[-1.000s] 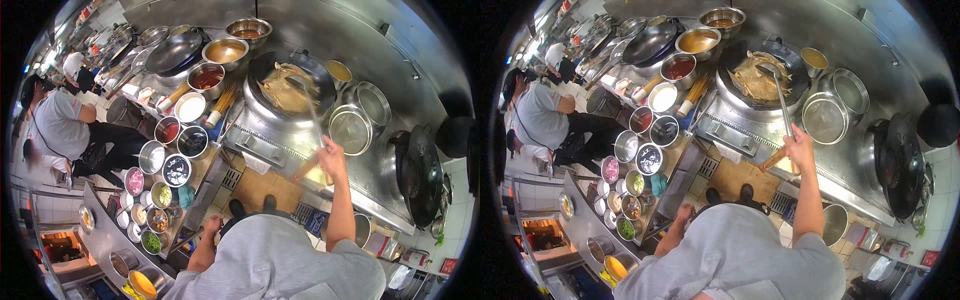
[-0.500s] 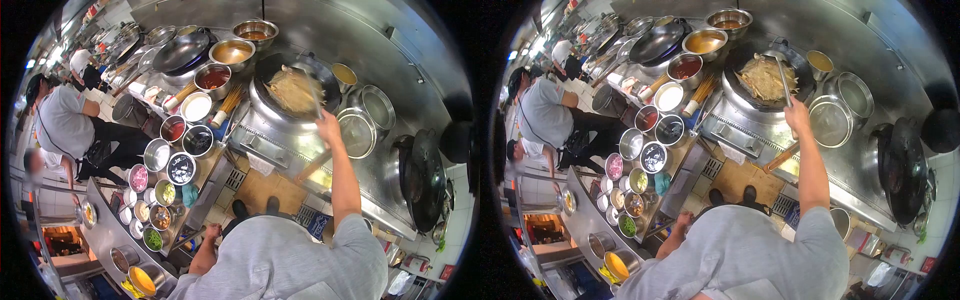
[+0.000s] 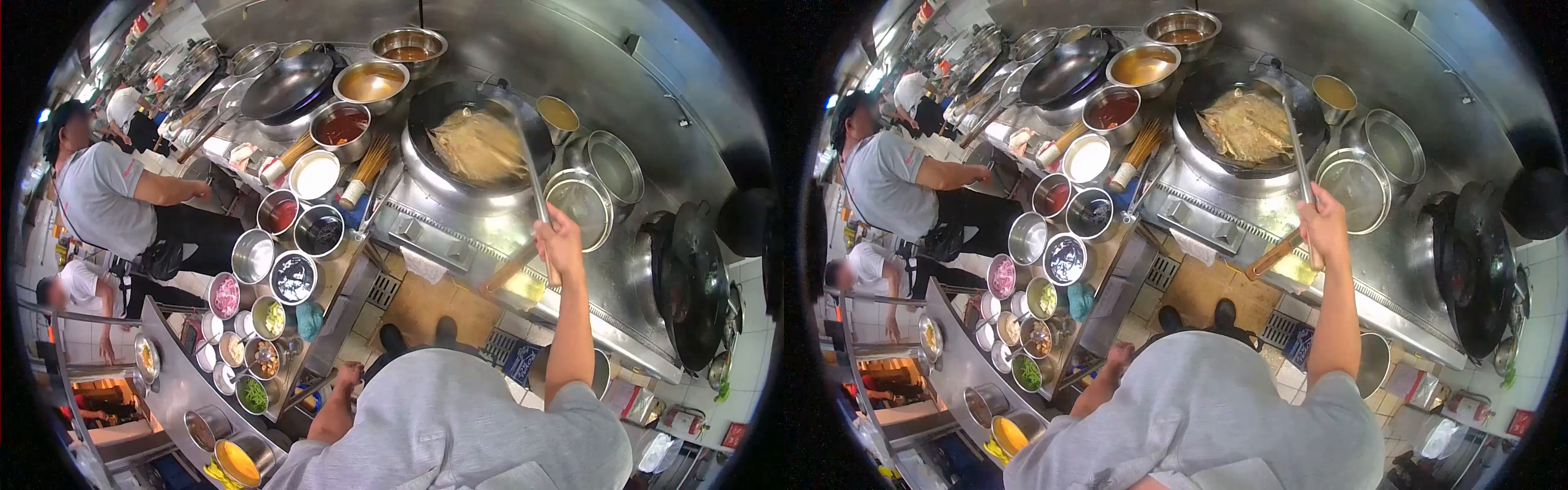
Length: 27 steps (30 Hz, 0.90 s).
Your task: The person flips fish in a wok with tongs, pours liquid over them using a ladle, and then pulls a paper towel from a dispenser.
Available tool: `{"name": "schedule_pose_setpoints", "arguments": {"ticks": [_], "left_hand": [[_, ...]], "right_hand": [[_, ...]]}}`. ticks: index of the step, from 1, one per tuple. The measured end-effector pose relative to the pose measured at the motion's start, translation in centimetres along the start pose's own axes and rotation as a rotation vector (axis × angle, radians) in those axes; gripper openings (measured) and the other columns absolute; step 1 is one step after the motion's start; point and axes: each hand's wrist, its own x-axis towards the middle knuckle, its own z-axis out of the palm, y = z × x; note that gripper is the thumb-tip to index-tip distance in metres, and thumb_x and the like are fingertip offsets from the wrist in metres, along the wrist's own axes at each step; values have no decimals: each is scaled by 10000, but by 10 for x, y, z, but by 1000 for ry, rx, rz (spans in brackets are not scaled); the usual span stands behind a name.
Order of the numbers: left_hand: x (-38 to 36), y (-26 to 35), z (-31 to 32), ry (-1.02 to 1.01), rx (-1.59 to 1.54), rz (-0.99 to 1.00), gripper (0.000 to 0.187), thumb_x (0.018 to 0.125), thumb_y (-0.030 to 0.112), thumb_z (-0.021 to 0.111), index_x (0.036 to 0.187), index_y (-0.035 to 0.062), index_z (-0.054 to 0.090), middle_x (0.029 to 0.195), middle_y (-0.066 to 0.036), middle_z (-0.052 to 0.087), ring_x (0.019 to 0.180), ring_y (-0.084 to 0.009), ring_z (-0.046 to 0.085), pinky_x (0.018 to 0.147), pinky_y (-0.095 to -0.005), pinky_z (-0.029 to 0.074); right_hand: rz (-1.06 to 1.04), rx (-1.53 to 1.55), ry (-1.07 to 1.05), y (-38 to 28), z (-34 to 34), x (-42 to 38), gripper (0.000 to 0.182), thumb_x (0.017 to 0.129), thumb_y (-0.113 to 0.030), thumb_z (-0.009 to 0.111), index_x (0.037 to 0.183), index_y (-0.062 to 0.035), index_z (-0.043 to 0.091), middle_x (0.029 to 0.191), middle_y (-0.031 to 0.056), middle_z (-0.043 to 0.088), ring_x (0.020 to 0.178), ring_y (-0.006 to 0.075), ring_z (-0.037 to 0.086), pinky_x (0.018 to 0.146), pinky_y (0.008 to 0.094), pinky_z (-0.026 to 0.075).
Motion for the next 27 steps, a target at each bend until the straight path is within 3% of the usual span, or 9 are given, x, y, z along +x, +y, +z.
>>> {"name": "schedule_pose_setpoints", "arguments": {"ticks": [4,10,13,16,20,22,24,26,27], "left_hand": [[9,26,0,-12,-254,-30,141,867,113,533,740,62,565,596,-22,522,513,-121,493,452,-270,387],[24,47,4,-116,-346,-177,60,860,55,529,913,40,554,627,-12,536,519,-136,498,462,-281,399],[29,32,13,-45,-178,-101,80,858,96,520,807,58,570,607,-8,526,507,-147,490,449,-303,392],[46,7,5,-234,98,64,194,854,175,510,690,88,567,587,-22,525,503,-155,512,447,-320,409],[26,29,0,-196,140,40,272,847,242,495,615,109,545,578,-44,528,490,-153,513,442,-322,410],[37,9,0,-181,-90,-109,259,849,233,491,630,106,546,577,-44,525,495,-151,521,446,-320,414],[56,-26,-8,-299,-8,122,249,855,229,504,656,90,559,593,-36,545,527,-148,544,452,-324,431],[54,-34,-10,-309,22,299,223,857,228,513,706,87,598,620,-40,566,569,-154,576,479,-327,466],[53,-34,-11,-327,-22,303,213,858,226,517,735,85,617,637,-44,579,590,-159,591,493,-330,482]], "right_hand": [[115,243,-125,-22,-5,-49,521,853,-70,613,1322,61,427,659,51,550,416,96,472,360,242,355],[224,371,-238,-32,13,-83,460,858,-79,626,1270,53,469,663,53,542,425,103,486,357,248,385],[165,319,-258,-10,43,-66,486,868,-81,623,1301,50,447,656,54,545,427,110,492,359,258,386],[119,361,-242,15,77,-37,538,869,-76,625,1347,41,409,650,59,548,427,120,496,366,269,383],[82,344,-214,17,78,-31,563,863,-64,630,1362,41,391,654,65,550,419,129,495,368,277,374],[76,177,-135,0,56,-43,541,857,-66,628,1355,8,428,728,87,594,501,146,546,436,281,421],[7,-64,-68,-5,26,-50,537,847,-96,638,1348,-25,458,799,117,644,573,190,600,510,315,473],[-312,-560,66,7,-13,-49,529,820,-93,624,1331,-51,493,999,168,680,852,295,666,743,373,513],[-198,-657,68,-14,-23,-60,544,808,-99,627,1331,-45,489,1048,210,656,910,343,652,810,381,492]]}}
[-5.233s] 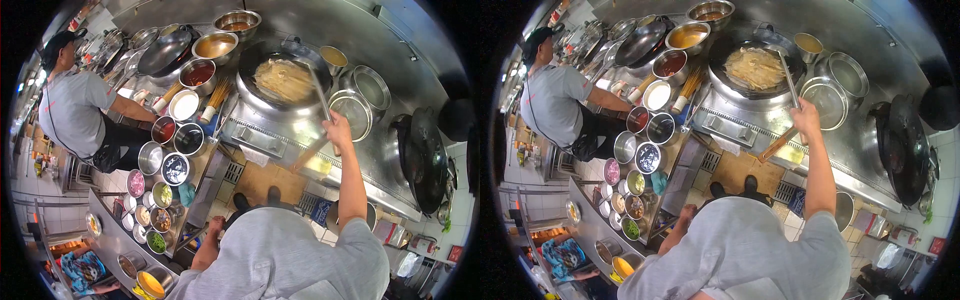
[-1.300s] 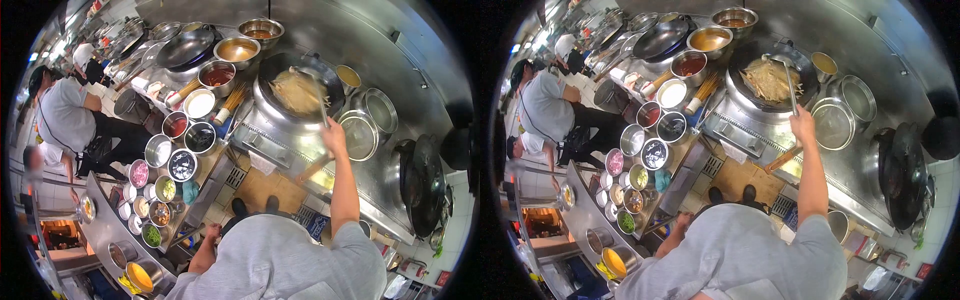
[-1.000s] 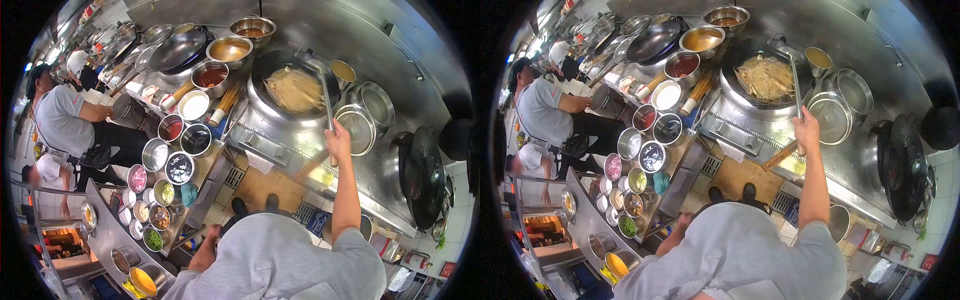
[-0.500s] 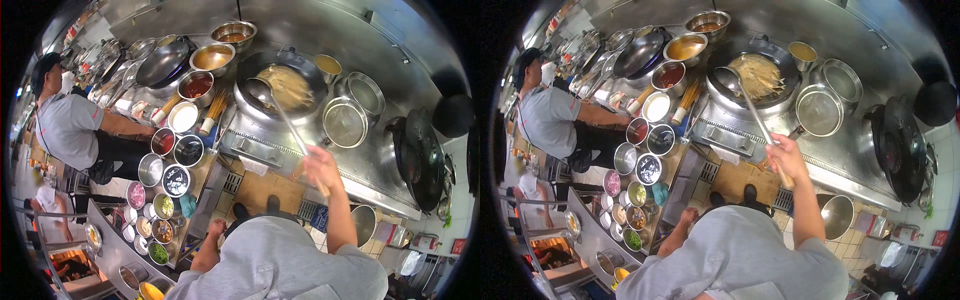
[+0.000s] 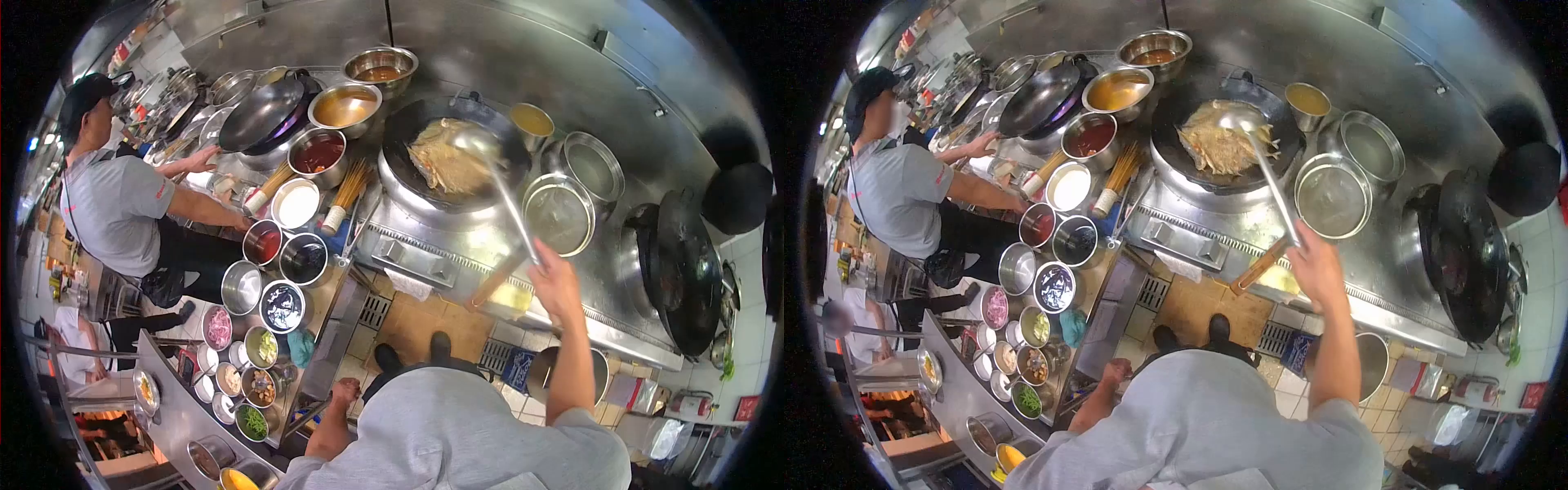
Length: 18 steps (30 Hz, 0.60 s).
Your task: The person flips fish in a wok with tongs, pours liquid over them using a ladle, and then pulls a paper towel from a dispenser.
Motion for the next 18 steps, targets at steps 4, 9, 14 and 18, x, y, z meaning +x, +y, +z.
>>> {"name": "schedule_pose_setpoints", "arguments": {"ticks": [4,9,14,18], "left_hand": [[-7,4,16,-53,245,-107,219,860,230,519,862,64,662,737,-71,641,662,-189,632,564,-350,533],[23,4,28,-147,931,243,314,849,313,523,910,39,665,794,-99,668,675,-216,641,589,-352,543],[107,47,50,60,68,-215,325,898,288,477,927,11,645,718,-103,619,596,-206,589,520,-339,490],[182,139,72,206,-505,-225,181,875,129,542,1040,55,531,666,-62,518,555,-173,539,442,-310,408]], "right_hand": [[144,-252,-59,-18,-67,-23,561,770,-107,629,1314,-65,501,1002,285,621,932,429,612,832,431,478],[64,-419,-20,12,-70,-32,549,741,-87,635,1280,-91,528,936,269,629,886,442,602,767,491,472],[193,-204,-13,43,-24,-29,706,738,-86,686,1395,-123,432,696,151,573,636,272,574,669,373,477],[191,-35,189,53,-18,-56,731,749,-64,690,1417,-102,397,675,71,530,604,176,525,578,339,461]]}}
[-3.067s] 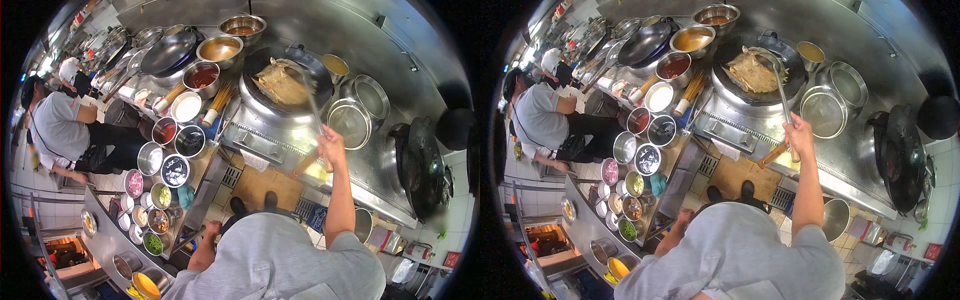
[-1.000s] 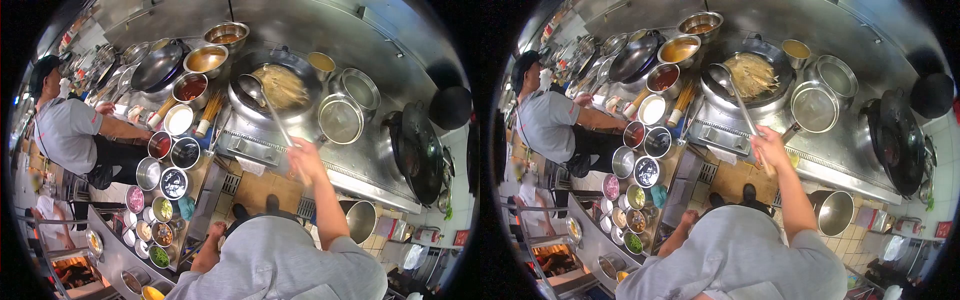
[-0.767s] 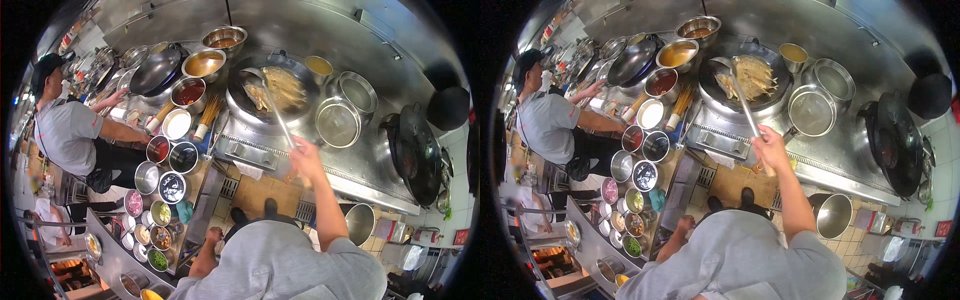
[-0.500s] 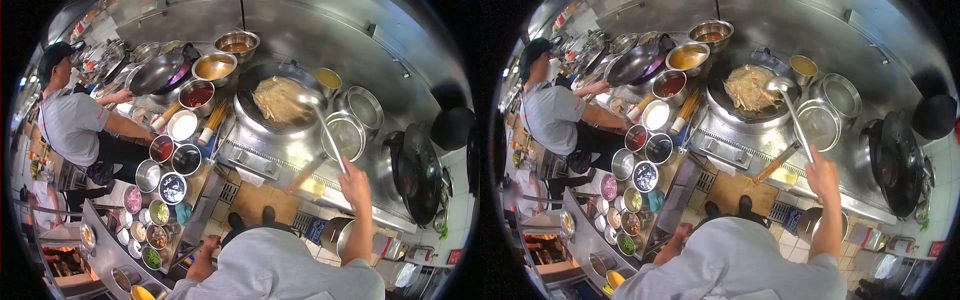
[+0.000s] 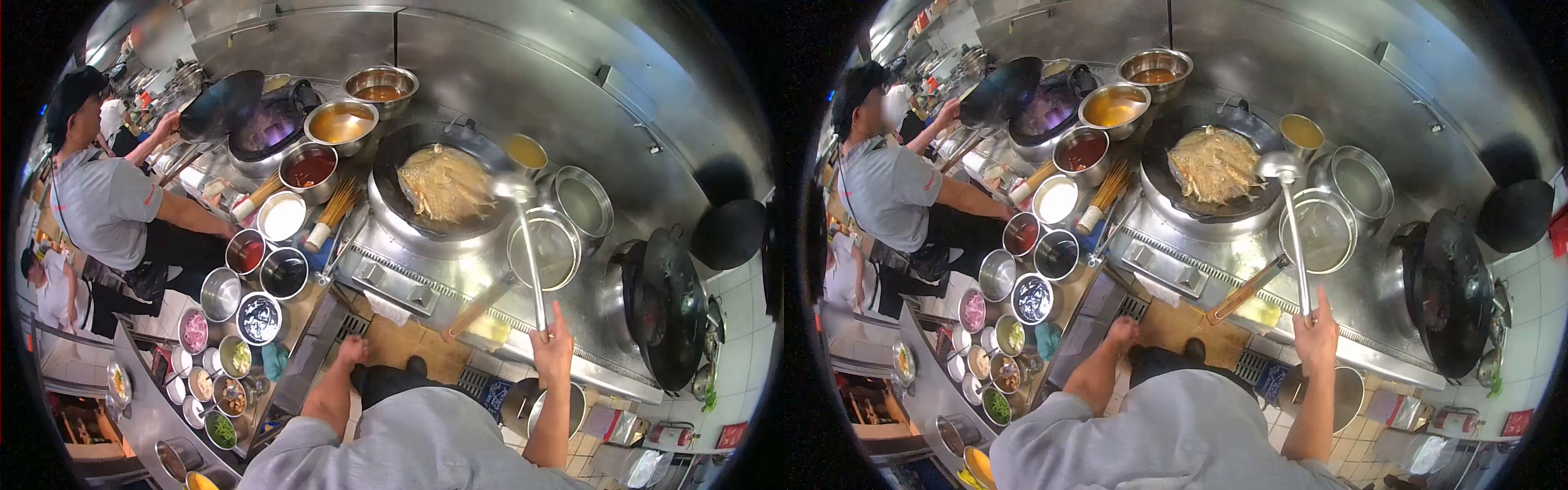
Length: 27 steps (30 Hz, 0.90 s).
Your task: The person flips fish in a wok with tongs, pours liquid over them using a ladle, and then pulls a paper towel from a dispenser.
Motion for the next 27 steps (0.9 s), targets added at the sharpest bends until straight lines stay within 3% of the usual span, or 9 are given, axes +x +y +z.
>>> {"name": "schedule_pose_setpoints", "arguments": {"ticks": [2,7,8,11,14,16,18,21,27], "left_hand": [[36,27,25,-54,30,240,219,832,7,527,1030,76,465,686,-81,523,520,-169,526,407,-291,389],[37,102,102,123,-111,232,372,798,-41,506,1124,118,423,709,-103,566,475,-172,529,358,-294,379],[67,92,86,-139,4,179,629,782,-46,546,1261,163,197,851,-129,584,555,-205,580,428,-332,473],[78,76,78,-196,300,22,148,760,42,565,897,75,613,651,-126,603,521,-201,582,454,-358,476],[43,55,52,-235,605,93,174,751,166,594,658,36,661,634,-156,628,547,-223,615,505,-372,499],[29,22,23,-147,957,332,290,745,281,623,712,0,686,696,-188,655,605,-259,647,579,-379,523],[0,9,-14,-413,1268,302,444,742,402,650,829,-31,693,769,-220,663,733,-303,664,684,-377,533],[-35,-41,-63,13,1177,262,584,750,514,649,956,-32,678,943,-254,661,900,-333,654,788,-402,519],[-106,-26,-120,48,917,-69,755,734,564,649,1179,-43,585,1163,-267,596,1091,-356,585,929,-403,473]], "right_hand": [[82,174,120,44,25,-10,704,756,-51,667,1404,-71,391,657,59,518,536,161,507,489,313,433],[468,793,56,45,23,-44,443,756,-35,548,1183,38,457,569,54,467,355,146,433,312,283,354],[506,909,93,61,29,-48,390,754,-32,539,1132,26,462,575,56,470,354,146,434,303,279,346],[549,910,252,92,62,-69,268,786,-65,550,1038,-2,484,600,38,467,367,138,416,321,266,359],[641,942,305,74,83,-77,149,807,-62,506,941,-32,450,606,41,450,404,138,420,353,268,376],[661,982,370,78,108,-72,94,814,-63,494,899,-40,461,609,40,448,425,139,429,369,268,388],[679,1045,350,114,148,-66,24,831,-78,485,828,-56,477,620,34,452,466,142,452,394,272,404],[711,955,464,103,199,-50,43,834,-93,485,809,-59,485,619,33,450,467,149,453,395,279,401],[703,943,373,86,247,-32,468,876,-178,520,1287,-35,347,756,102,527,545,189,507,450,342,451]]}}
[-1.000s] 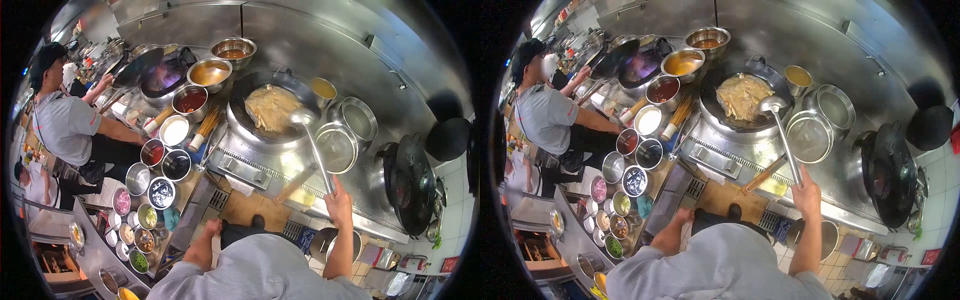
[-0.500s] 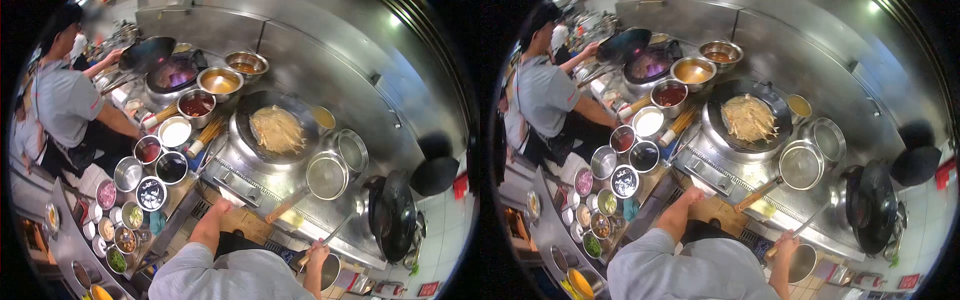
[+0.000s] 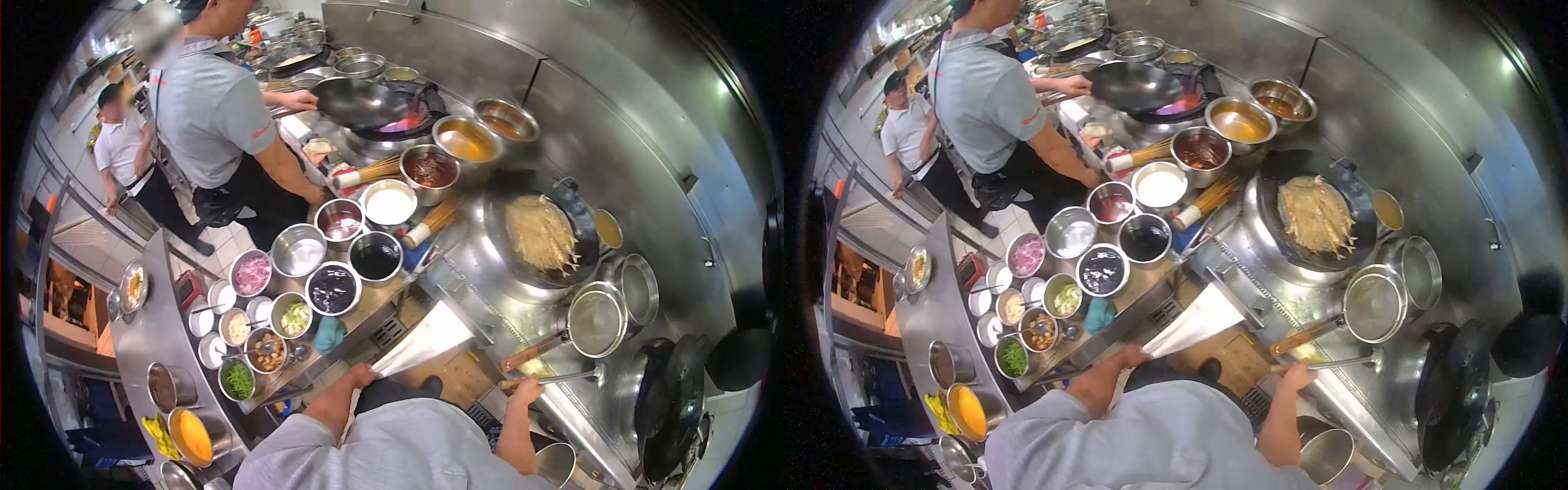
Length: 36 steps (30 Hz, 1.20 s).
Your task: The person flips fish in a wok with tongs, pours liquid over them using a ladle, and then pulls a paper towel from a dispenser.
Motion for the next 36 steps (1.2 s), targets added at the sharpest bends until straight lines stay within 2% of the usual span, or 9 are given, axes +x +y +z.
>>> {"name": "schedule_pose_setpoints", "arguments": {"ticks": [4,5,11,17,22,25,29,32,36], "left_hand": [[3,-26,-10,-74,133,81,824,746,652,571,1212,-27,580,1229,-253,568,1162,-359,539,990,-399,418],[2,-34,-6,8,131,150,848,756,683,535,1215,-29,577,1245,-244,561,1174,-357,532,997,-399,409],[-36,-30,-4,-20,-50,280,746,856,640,435,1090,-40,635,1095,-266,620,1058,-364,592,908,-425,446],[-78,0,27,-202,-141,451,574,967,487,353,874,-3,635,737,-187,646,710,-329,645,754,-421,483],[-112,42,31,-385,-140,603,470,991,414,363,999,-4,579,710,-114,618,643,-232,625,663,-379,493],[-111,46,37,-397,-100,606,468,989,421,367,1026,4,576,742,-108,626,660,-212,624,656,-367,490],[-125,46,24,-390,-168,513,495,982,453,386,964,6,598,745,-89,627,687,-190,607,697,-343,481],[-93,29,47,-373,-249,511,495,965,462,421,981,4,607,758,-94,632,682,-192,604,675,-343,479],[-94,29,74,-237,-301,453,498,935,452,479,1006,-21,614,794,-135,643,671,-210,610,658,-357,480]], "right_hand": [[62,9,-203,13,-3,-20,591,903,-324,511,1374,-48,285,878,145,549,619,246,553,489,350,477],[151,-124,-241,7,-11,-36,626,920,-445,482,1366,-42,305,1071,178,530,744,295,599,543,352,499],[289,97,-15,22,-11,-99,583,931,-539,395,1244,-47,412,892,158,579,663,259,615,490,360,478],[404,-569,-470,91,-44,-120,616,918,-548,436,1213,-9,459,902,187,601,701,274,628,547,389,526],[803,-542,-952,79,-7,-233,616,920,-545,467,1182,8,533,949,188,637,730,282,631,728,386,513],[280,-811,-1260,127,-9,-225,575,923,-521,482,1175,-12,572,924,174,659,844,291,640,719,402,502],[-253,-1109,-1140,107,-1,-231,450,933,-390,492,869,30,639,775,171,649,720,248,621,698,403,464],[-439,-1071,-1130,86,-12,-247,458,929,-400,488,862,30,631,785,219,631,725,285,623,692,419,458],[-315,-939,-1063,94,-49,-233,471,915,-418,497,850,30,628,801,251,618,741,358,613,696,440,454]]}}
